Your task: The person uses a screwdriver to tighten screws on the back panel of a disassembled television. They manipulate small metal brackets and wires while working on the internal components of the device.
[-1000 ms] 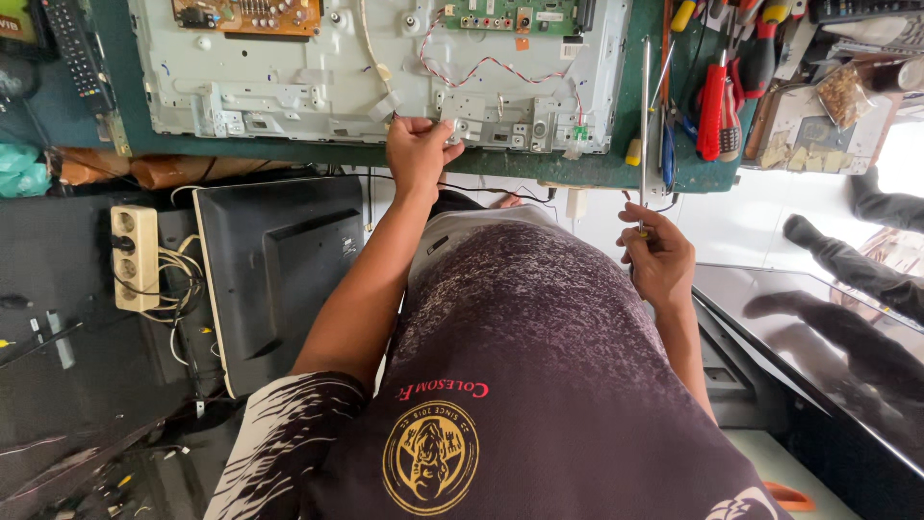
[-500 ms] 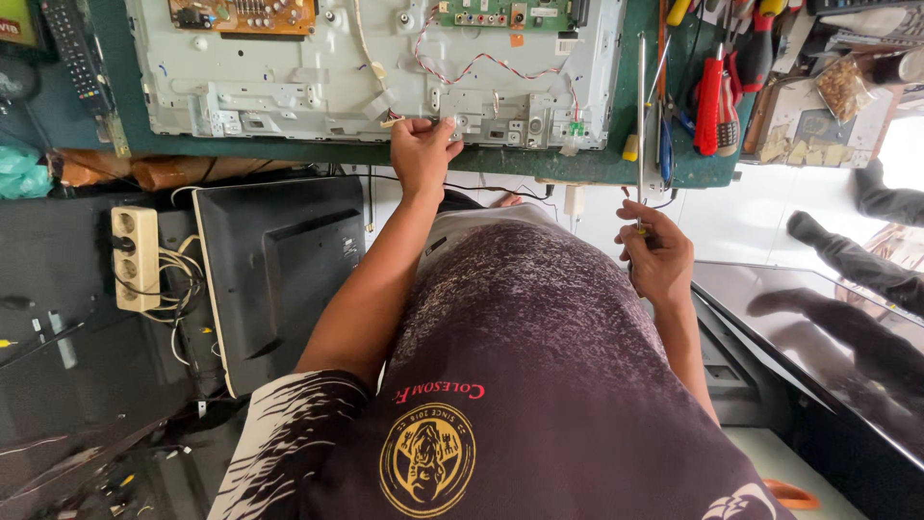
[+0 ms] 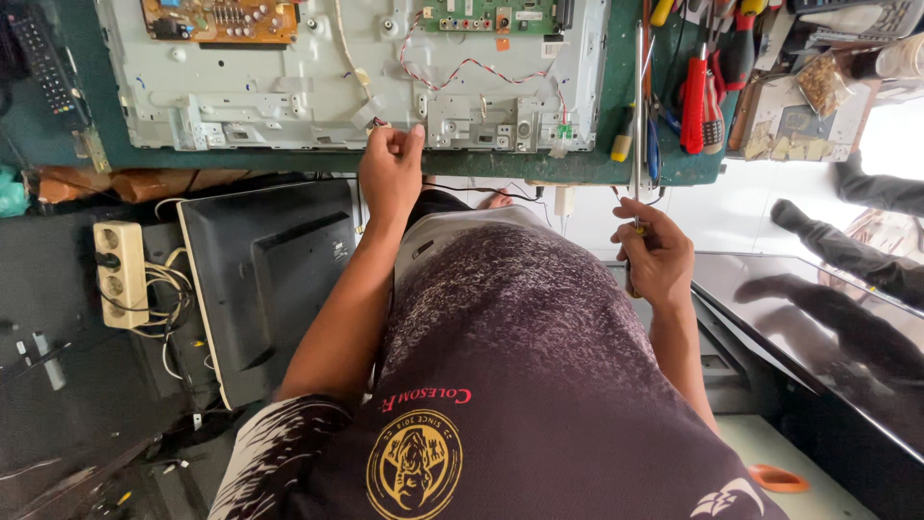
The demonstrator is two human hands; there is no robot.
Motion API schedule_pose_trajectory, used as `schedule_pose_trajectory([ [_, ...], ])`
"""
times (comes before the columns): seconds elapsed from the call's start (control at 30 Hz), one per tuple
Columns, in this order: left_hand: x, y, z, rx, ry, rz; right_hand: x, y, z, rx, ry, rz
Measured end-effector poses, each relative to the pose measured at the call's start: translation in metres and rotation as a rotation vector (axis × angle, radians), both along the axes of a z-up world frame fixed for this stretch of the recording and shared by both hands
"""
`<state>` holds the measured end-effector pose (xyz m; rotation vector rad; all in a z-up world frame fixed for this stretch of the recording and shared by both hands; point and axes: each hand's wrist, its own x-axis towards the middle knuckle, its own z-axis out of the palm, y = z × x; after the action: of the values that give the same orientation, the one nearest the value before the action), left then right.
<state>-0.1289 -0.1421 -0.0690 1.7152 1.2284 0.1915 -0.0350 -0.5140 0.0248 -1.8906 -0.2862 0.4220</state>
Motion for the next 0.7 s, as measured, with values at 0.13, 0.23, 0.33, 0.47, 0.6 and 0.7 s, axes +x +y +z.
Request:
schedule_pose_trajectory([
  [0.13,-0.010,0.019,0.004,0.155,-0.014,-0.111,0.005,0.008,0.006,0.015,0.023,-0.012],
  [0.23,-0.003,0.030,0.011,0.258,-0.119,-0.207,0.009,0.019,0.014,0.006,0.029,-0.020],
  [0.33,0.014,0.041,0.027,0.282,-0.196,-0.292,0.010,0.033,0.023,-0.012,0.013,-0.036],
  [0.47,0.052,0.071,0.020,0.226,-0.268,-0.286,0.011,0.055,0.029,-0.069,-0.001,-0.078],
  [0.6,0.095,0.112,0.024,0.193,-0.314,-0.272,0.001,0.077,0.034,-0.116,0.016,-0.130],
  [0.7,0.142,0.160,0.025,0.267,-0.344,-0.282,-0.006,0.092,0.029,-0.184,0.052,-0.213],
])
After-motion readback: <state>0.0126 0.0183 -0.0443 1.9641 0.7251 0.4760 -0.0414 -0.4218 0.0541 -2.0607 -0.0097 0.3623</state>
